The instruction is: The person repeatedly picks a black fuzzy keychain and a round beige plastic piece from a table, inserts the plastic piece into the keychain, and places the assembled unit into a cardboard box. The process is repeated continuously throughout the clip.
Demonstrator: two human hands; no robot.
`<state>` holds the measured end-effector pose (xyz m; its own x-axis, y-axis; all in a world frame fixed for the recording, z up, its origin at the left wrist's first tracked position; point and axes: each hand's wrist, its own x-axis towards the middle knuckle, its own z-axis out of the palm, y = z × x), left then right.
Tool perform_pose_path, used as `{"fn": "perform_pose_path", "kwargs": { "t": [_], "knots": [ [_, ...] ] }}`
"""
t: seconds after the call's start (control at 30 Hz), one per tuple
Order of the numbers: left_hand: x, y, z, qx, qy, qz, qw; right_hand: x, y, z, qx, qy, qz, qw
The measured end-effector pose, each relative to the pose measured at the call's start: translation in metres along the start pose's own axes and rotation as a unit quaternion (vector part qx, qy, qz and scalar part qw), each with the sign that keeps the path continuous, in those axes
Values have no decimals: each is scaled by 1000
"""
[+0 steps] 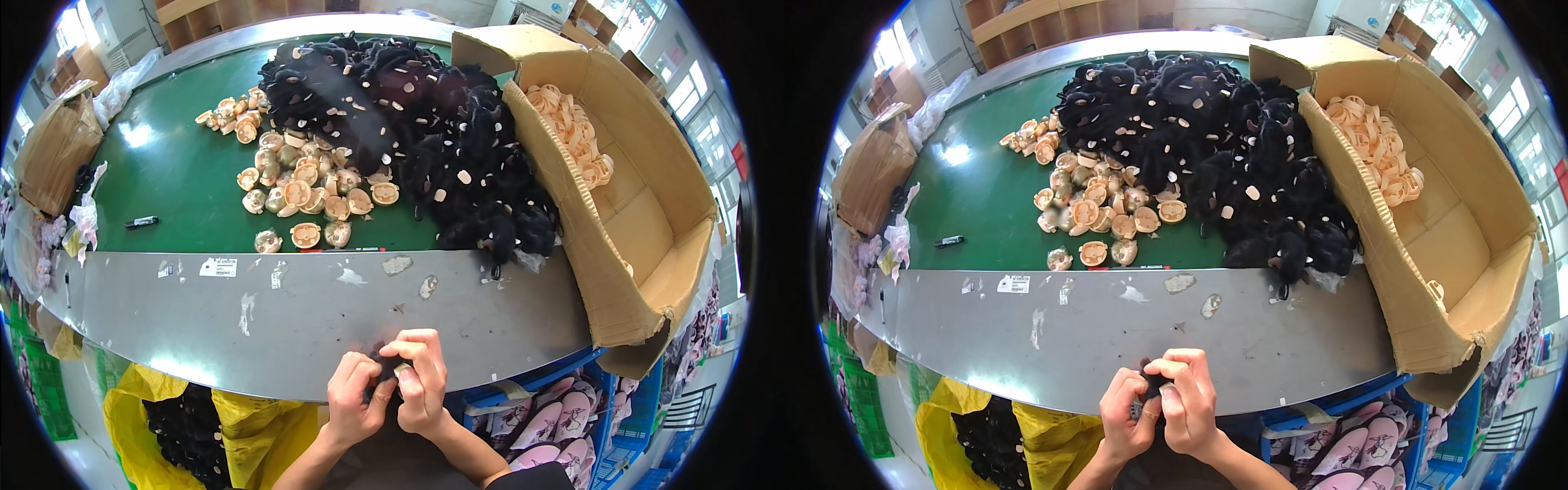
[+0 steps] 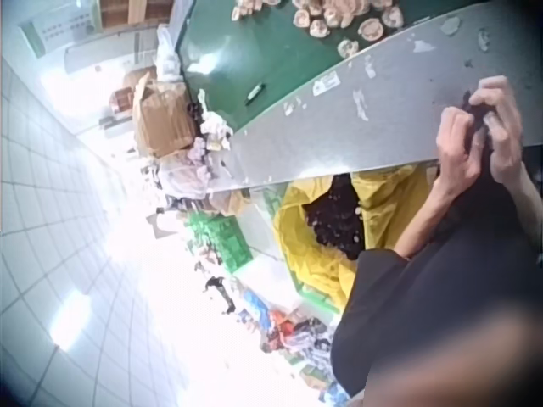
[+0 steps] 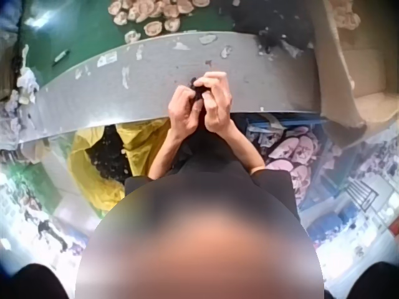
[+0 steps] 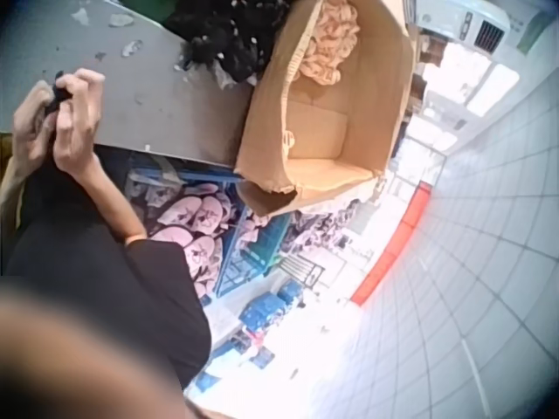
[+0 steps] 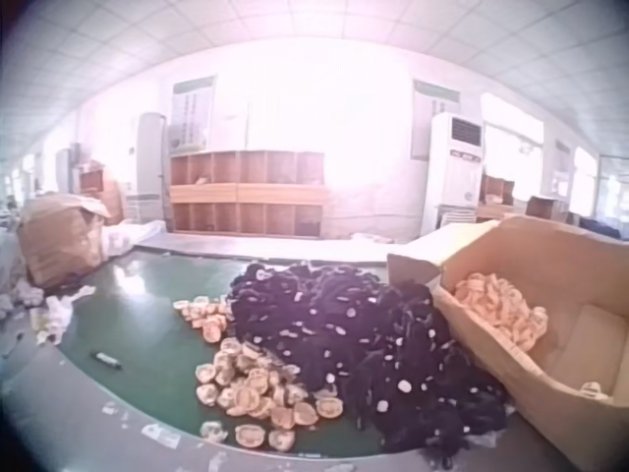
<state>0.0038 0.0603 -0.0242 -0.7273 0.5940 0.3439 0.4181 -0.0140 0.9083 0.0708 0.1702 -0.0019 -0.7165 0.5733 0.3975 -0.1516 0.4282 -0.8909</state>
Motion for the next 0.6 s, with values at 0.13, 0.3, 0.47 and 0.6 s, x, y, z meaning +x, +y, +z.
{"fn": "perform_pose_path", "kwargs": {
  "t": [0.13, 0.3, 0.47, 0.6],
  "knots": [
    [-2, 2, 4, -32, -11, 24, 999, -9, -5, -5, -85, 7, -25, 996],
    [-3, -3, 6, -43, -18, 72, 996, -9, -8, -5, -128, 18, -51, 990],
    [-4, -5, 8, -42, 5, 54, 998, 3, -15, -2, -165, 27, -26, 986],
    [-8, -9, 4, -40, 16, 39, 998, 5, -16, 9, -147, 30, -19, 989]
  ]
}}
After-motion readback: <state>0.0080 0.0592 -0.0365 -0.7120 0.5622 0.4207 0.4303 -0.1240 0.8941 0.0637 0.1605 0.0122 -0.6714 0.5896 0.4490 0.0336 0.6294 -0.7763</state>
